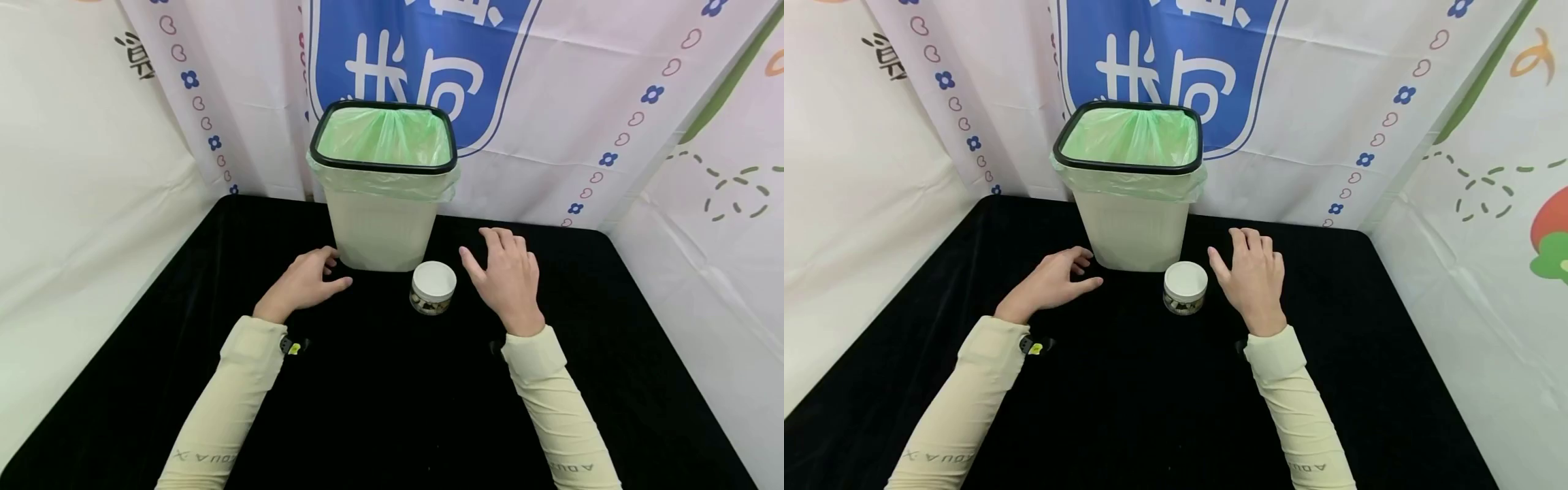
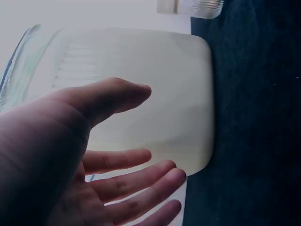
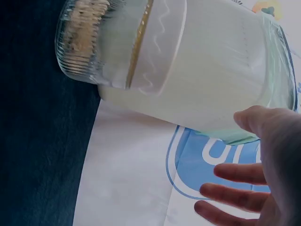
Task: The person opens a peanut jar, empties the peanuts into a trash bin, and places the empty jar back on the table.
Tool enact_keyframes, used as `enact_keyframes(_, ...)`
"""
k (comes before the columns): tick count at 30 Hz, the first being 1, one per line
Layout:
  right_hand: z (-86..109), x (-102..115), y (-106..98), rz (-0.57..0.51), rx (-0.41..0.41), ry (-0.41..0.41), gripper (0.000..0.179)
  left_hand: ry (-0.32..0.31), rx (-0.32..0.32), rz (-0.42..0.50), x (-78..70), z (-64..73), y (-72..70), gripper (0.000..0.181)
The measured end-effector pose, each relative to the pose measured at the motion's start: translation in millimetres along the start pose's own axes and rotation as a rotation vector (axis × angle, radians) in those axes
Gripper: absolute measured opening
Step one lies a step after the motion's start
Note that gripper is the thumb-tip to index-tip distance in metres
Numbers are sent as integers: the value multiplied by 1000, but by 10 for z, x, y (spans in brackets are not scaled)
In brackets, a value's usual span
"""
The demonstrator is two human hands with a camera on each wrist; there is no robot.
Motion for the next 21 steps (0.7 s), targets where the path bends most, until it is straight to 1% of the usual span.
enact_keyframes(2, 4, 27, 15, -8, -7, -19, 57, 22, -2, 13, -7, -16, 41, 68)
enact_keyframes(7, 21, 86, 51, -17, 0, -55, 58, 50, -6, 35, -61, -28, 139, 75)
enact_keyframes(13, 54, 131, 88, -16, 13, -98, 59, 105, 7, 59, -142, -51, 264, 76)
enact_keyframes(17, 74, 163, 118, -15, 38, -119, 59, 127, 1, 60, -175, -53, 313, 77)
enact_keyframes(21, 77, 195, 149, -22, 81, -138, 61, 132, -10, 71, -195, -52, 338, 78)
Point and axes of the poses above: each hand's wrist, its own z-axis away from the middle knuckle, its own y-axis out of the palm, x = y × z, the point moved 2 cm from there along -z, towards the middle knuckle, and after that the axes turned 1 degree about -x, right-handed, at the moved point
